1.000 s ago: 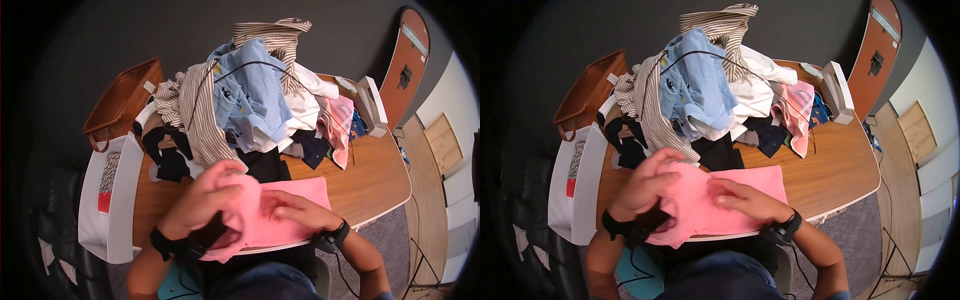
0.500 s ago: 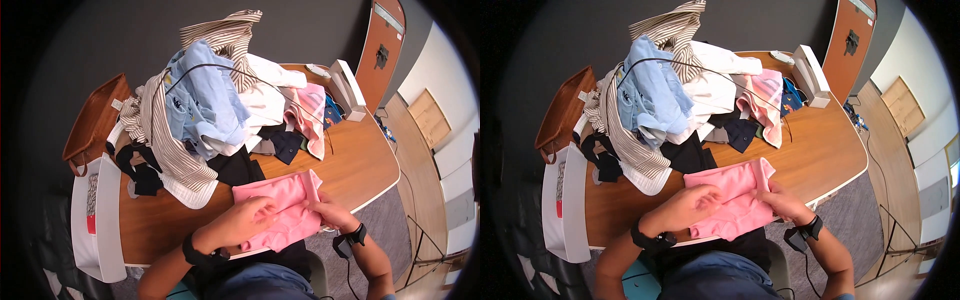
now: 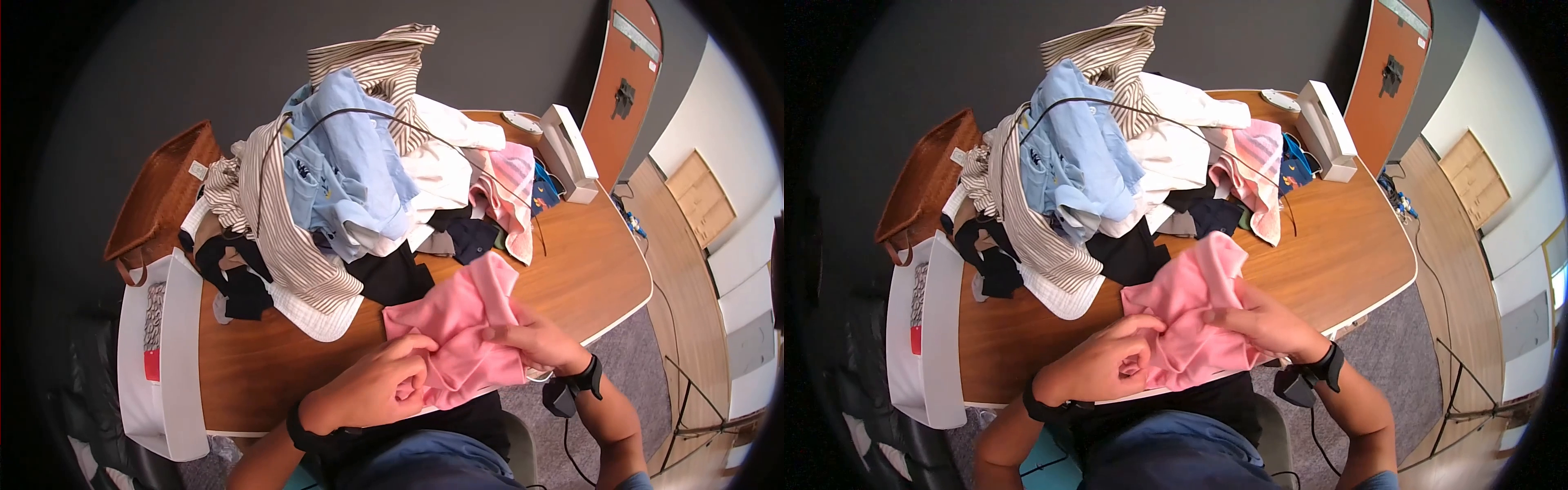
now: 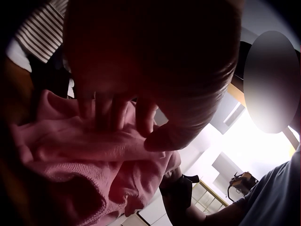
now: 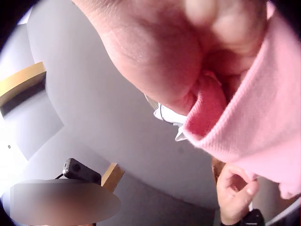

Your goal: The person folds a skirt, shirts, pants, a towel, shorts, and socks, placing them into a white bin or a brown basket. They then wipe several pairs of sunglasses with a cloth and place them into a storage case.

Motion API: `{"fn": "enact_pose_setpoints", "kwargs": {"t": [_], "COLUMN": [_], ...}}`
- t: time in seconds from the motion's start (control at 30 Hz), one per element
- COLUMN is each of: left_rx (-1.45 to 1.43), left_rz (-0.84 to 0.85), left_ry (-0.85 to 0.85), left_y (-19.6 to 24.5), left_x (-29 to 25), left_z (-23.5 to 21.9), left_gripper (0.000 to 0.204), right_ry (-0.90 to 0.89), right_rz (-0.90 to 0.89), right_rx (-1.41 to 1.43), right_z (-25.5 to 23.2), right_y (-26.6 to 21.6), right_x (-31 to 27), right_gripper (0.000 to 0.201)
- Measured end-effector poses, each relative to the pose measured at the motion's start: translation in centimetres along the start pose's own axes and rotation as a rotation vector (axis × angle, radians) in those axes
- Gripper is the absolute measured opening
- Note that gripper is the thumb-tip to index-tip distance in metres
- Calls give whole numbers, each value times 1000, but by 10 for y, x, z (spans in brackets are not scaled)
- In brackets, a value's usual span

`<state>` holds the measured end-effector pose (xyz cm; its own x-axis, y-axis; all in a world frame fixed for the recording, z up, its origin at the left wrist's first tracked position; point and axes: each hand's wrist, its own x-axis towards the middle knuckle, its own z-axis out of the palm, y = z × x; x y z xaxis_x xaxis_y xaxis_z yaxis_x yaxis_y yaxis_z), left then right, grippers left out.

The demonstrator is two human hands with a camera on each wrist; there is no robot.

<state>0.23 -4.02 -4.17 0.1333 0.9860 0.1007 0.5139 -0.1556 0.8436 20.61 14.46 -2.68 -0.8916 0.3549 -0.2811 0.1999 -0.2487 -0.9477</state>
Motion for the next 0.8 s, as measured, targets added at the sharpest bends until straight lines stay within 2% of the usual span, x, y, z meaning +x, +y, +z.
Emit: {"fn": "enact_pose_setpoints", "kwargs": {"t": [0.07, 0.1, 0.13, 0.17, 0.2, 0.27, 0.33, 0.4, 0.47, 0.5, 0.53, 0.57, 0.6, 0.63, 0.67, 0.73, 0.8], "left_rx": [-66, -72, -68, 41, 149, 141, 77, 112, 83, -59, -57, -282, -509, -830, -829, -959, -957], "left_rz": [72, 47, 45, 29, 12, 2, -251, -199, -433, -478, -484, -531, -576, -795, -805, -708, -735], "left_ry": [86, 190, 200, 210, 221, 268, 262, 318, 290, 296, 299, 352, 405, 450, 455, 481, 524], "left_y": [-1, -1, -1, -1, -1, -9, -8, -11, -13, -23, -39, -57, -65, -44, -42, -40, -35], "left_x": [-9, -14, -19, -25, -32, -49, -66, -80, -99, -112, -129, -147, -158, -160, -168, -187, -187], "left_z": [-4, -3, -5, -7, -10, -12, -15, -18, -22, -21, -18, -14, -13, -25, -28, -31, -30], "left_gripper": [25, 33, 33, 33, 33, 30, 25, 21, 25, 30, 30, 34, 39, 48, 48, 54, 56], "right_ry": [-44, -102, -162, -233, -244, -277, -313, -329, -401, -459, -514, -595, -628, -655, -682, -665, -652], "right_rz": [-7, 24, 54, 9, 10, -70, -47, 38, 107, 175, 240, 63, -38, -15, 11, 41, 69], "right_rx": [-39, -129, -220, -154, -162, -168, -160, -187, -116, -39, 41, -118, -262, -262, -262, -301, -349], "right_z": [19, 29, 40, 50, 59, 74, 89, 102, 117, 126, 134, 144, 150, 150, 149, 136, 128], "right_y": [-22, -33, -40, -44, -42, -32, -31, -32, -29, -26, -22, -12, 3, 1, -2, 9, 17], "right_x": [10, 16, 22, 28, 36, 55, 67, 77, 84, 86, 88, 93, 98, 98, 97, 95, 88], "right_gripper": [48, 46, 45, 44, 44, 43, 43, 43, 51, 58, 66, 72, 70, 67, 64, 59, 55]}}
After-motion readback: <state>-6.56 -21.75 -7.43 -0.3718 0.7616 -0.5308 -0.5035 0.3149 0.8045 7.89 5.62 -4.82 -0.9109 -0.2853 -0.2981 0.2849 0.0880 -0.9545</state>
